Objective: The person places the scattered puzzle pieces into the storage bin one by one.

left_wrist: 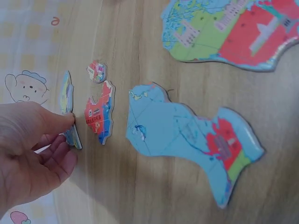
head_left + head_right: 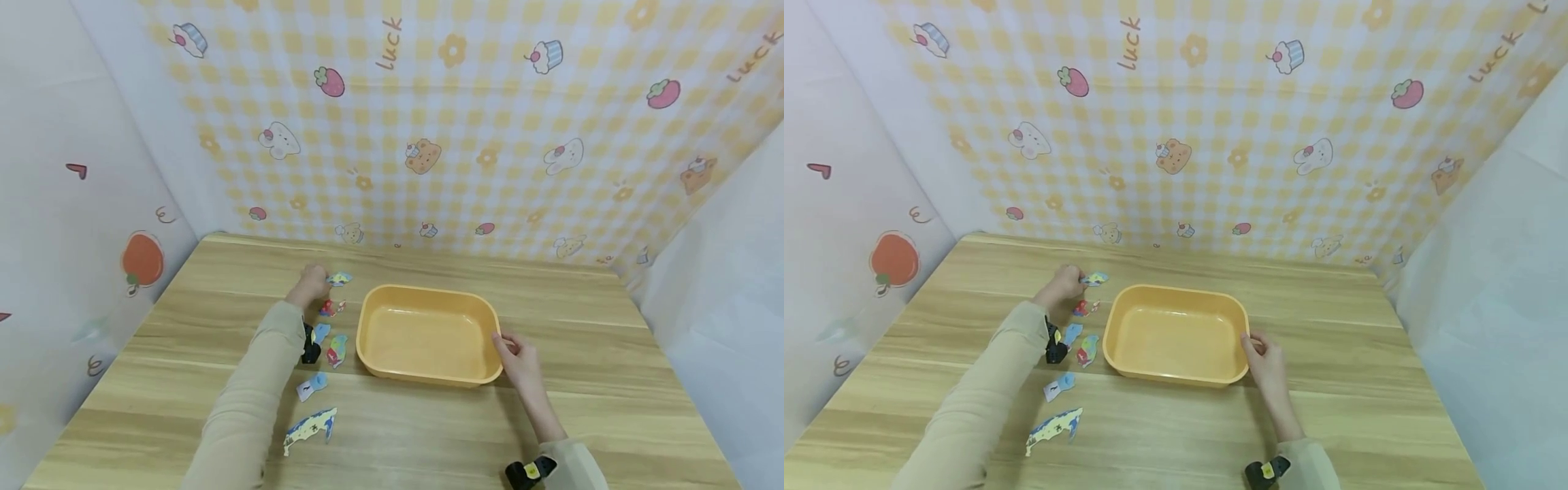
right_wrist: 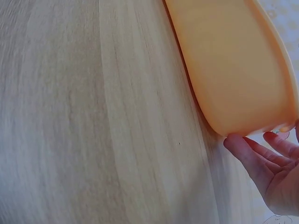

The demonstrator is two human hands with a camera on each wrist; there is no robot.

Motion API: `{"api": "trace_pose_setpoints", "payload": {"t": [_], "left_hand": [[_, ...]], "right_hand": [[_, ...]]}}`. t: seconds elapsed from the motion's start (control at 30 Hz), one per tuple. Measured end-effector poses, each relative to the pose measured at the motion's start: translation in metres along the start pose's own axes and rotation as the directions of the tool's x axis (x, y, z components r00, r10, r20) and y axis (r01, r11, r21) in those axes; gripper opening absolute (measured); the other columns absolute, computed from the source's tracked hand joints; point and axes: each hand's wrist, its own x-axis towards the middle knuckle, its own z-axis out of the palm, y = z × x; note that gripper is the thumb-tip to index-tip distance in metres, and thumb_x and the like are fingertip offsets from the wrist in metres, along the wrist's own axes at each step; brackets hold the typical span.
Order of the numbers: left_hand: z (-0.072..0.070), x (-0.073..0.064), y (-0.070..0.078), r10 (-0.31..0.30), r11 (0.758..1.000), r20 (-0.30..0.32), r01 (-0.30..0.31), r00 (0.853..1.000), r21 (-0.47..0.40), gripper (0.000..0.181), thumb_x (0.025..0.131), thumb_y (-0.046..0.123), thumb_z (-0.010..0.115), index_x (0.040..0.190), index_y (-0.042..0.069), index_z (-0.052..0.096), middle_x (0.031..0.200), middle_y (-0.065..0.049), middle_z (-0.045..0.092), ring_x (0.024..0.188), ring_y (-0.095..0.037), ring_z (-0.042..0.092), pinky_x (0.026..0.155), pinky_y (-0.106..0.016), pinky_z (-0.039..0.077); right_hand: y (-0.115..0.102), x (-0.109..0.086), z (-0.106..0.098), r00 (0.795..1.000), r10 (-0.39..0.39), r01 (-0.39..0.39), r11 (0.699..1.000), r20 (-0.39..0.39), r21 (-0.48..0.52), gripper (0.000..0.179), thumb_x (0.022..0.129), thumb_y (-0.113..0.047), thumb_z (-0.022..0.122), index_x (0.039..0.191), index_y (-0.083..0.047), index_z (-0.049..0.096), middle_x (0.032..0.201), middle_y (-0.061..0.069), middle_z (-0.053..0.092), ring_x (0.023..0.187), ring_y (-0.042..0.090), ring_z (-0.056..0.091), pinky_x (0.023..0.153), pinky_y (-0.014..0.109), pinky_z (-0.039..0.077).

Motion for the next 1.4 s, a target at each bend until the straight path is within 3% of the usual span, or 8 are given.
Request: {"api": "trace_pose_setpoints", "payload": {"t": [0.23, 0.3, 0.5, 0.7, 0.8, 0.9, 1.13, 1.4], "left_hand": [[-0.073, -0.083, 0.063, 0.007, 0.994, 0.053, -0.001, 0.999, -0.108, 0.021, 0.080, 0.013, 0.064, 0.066, 0.003, 0.052, 0.070, -0.010, 0.047, 0.063, -0.022, 0.043, 0.055, -0.032, 0.041], [-0.088, -0.098, 0.078, -0.037, 0.988, 0.100, 0.051, 0.994, -0.143, 0.015, 0.081, 0.010, 0.061, 0.071, 0.001, 0.054, 0.072, -0.010, 0.048, 0.064, -0.023, 0.044, 0.056, -0.033, 0.042], [-0.107, -0.118, 0.099, -0.072, 0.975, 0.175, 0.106, 0.982, -0.194, 0.011, 0.082, 0.008, 0.058, 0.081, -0.003, 0.062, 0.076, -0.011, 0.053, 0.067, -0.021, 0.045, 0.059, -0.030, 0.041], [-0.136, -0.157, 0.135, -0.066, 0.952, 0.158, 0.110, 0.985, -0.287, 0.021, 0.086, 0.001, 0.053, 0.104, -0.009, 0.055, 0.100, -0.021, 0.057, 0.086, -0.027, 0.052, 0.076, -0.035, 0.049], [-0.146, -0.174, 0.142, -0.041, 0.940, 0.116, 0.077, 0.992, -0.331, 0.022, 0.086, -0.002, 0.054, 0.105, -0.011, 0.050, 0.098, -0.022, 0.055, 0.086, -0.026, 0.052, 0.073, -0.031, 0.048], [-0.151, -0.182, 0.142, -0.013, 0.943, 0.083, 0.040, 0.996, -0.331, 0.023, 0.086, -0.002, 0.055, 0.107, -0.011, 0.049, 0.098, -0.022, 0.054, 0.086, -0.026, 0.051, 0.072, -0.030, 0.047], [-0.151, -0.179, 0.132, 0.051, 0.939, 0.046, -0.032, 0.998, -0.344, 0.022, 0.084, -0.006, 0.055, 0.105, -0.012, 0.053, 0.102, -0.027, 0.056, 0.095, -0.034, 0.054, 0.077, -0.032, 0.050], [-0.135, -0.158, 0.105, 0.109, 0.915, 0.035, -0.087, 0.993, -0.395, 0.019, 0.082, -0.003, 0.061, 0.100, -0.006, 0.058, 0.095, -0.020, 0.059, 0.089, -0.027, 0.056, 0.074, -0.031, 0.051]], "right_hand": [[-0.001, 0.001, 0.001, 1.000, -0.005, 0.005, 1.000, 0.015, -0.009, 0.045, 0.093, -0.030, 0.051, 0.119, 0.006, 0.054, 0.095, 0.027, 0.066, 0.062, 0.008, 0.063, 0.051, 0.019, 0.052], [-0.001, 0.001, 0.001, 1.000, -0.006, 0.007, 1.000, 0.015, -0.011, 0.044, 0.093, -0.029, 0.051, 0.119, 0.006, 0.054, 0.094, 0.026, 0.067, 0.061, 0.007, 0.062, 0.051, 0.019, 0.052], [-0.002, 0.001, 0.002, 1.000, -0.007, 0.007, 1.000, 0.009, -0.021, 0.044, 0.092, -0.030, 0.051, 0.118, 0.006, 0.055, 0.098, 0.027, 0.065, 0.062, 0.006, 0.061, 0.052, 0.018, 0.051], [-0.004, 0.001, -0.001, 1.000, 0.000, 0.000, 1.000, 0.012, -0.003, 0.045, 0.093, -0.030, 0.051, 0.119, 0.006, 0.054, 0.098, 0.027, 0.065, 0.063, 0.007, 0.062, 0.052, 0.018, 0.051], [-0.004, 0.001, -0.001, 1.000, -0.002, 0.002, 1.000, 0.017, -0.003, 0.045, 0.093, -0.030, 0.051, 0.119, 0.007, 0.054, 0.097, 0.027, 0.066, 0.062, 0.007, 0.063, 0.051, 0.018, 0.051], [-0.003, 0.001, -0.001, 1.000, -0.003, 0.003, 1.000, 0.017, -0.005, 0.044, 0.093, -0.029, 0.051, 0.119, 0.006, 0.054, 0.098, 0.027, 0.065, 0.062, 0.009, 0.063, 0.051, 0.018, 0.051], [0.001, 0.001, 0.000, 1.000, -0.002, 0.002, 1.000, 0.012, -0.008, 0.042, 0.093, -0.028, 0.051, 0.119, 0.004, 0.055, 0.096, 0.026, 0.066, 0.061, 0.007, 0.062, 0.051, 0.018, 0.052], [0.001, 0.001, -0.002, 1.000, -0.007, 0.007, 1.000, 0.012, -0.022, 0.045, 0.092, -0.030, 0.051, 0.120, 0.006, 0.053, 0.092, 0.024, 0.067, 0.058, 0.006, 0.061, 0.051, 0.019, 0.052]]}}
